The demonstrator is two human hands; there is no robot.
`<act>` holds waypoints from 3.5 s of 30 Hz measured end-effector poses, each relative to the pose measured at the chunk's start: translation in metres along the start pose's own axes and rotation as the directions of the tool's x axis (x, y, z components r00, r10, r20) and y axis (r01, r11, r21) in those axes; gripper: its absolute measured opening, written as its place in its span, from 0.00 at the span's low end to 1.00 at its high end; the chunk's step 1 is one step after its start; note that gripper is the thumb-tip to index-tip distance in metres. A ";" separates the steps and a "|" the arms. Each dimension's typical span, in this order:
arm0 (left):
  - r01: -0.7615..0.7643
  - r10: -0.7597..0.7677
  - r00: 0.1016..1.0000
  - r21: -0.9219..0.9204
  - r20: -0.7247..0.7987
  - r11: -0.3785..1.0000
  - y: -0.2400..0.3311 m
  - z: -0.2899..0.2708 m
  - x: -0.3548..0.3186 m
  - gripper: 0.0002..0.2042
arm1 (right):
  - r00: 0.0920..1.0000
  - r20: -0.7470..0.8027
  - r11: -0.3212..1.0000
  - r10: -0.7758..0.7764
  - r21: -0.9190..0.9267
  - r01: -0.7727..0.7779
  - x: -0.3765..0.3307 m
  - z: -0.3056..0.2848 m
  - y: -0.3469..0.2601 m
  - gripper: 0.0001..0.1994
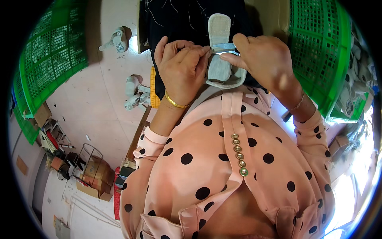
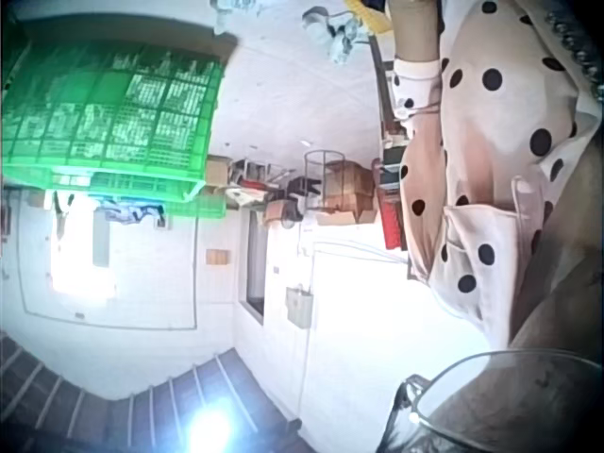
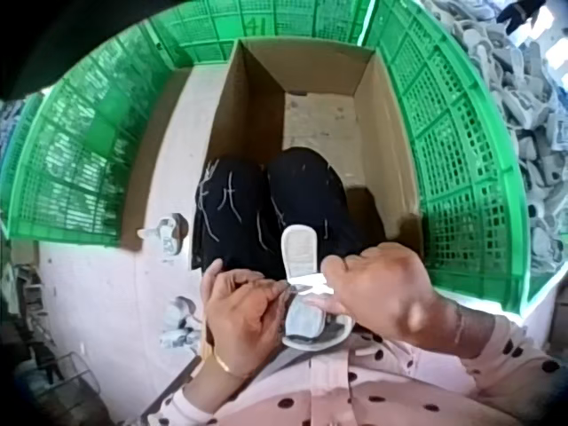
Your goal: The person sits and uses scissors to trim excess fabric and loose threads from small, light-colored fabric pieces. They handle the items one by one, cutting edges and details, then placing the finished pieces into a cardboard box.
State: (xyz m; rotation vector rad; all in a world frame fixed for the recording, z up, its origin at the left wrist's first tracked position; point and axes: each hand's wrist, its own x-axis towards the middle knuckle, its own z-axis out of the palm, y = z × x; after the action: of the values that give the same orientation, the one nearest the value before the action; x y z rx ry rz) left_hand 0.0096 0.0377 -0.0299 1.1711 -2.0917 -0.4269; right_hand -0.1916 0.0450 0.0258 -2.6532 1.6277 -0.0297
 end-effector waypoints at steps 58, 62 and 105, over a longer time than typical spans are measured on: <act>0.082 -0.086 0.996 -0.100 -0.033 0.992 -0.012 0.006 -0.007 0.05 | 0.980 0.177 0.985 -0.089 -0.132 0.114 0.026 -0.034 -0.021 0.07; 0.048 -0.054 0.996 -0.085 -0.068 0.995 -0.013 0.008 -0.008 0.05 | 0.983 0.127 0.988 -0.130 -0.065 0.139 0.030 -0.033 -0.024 0.06; 0.190 -0.141 0.963 -0.204 0.231 0.960 -0.017 0.001 -0.006 0.07 | 0.996 -0.003 0.996 -0.086 -0.027 0.086 0.005 0.009 0.002 0.22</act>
State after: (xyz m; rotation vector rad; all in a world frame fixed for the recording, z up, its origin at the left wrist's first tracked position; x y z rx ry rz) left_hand 0.0218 0.0333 -0.0430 1.2137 -2.0638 -0.8815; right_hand -0.1912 0.0399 0.0171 -2.7432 1.5249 -0.0149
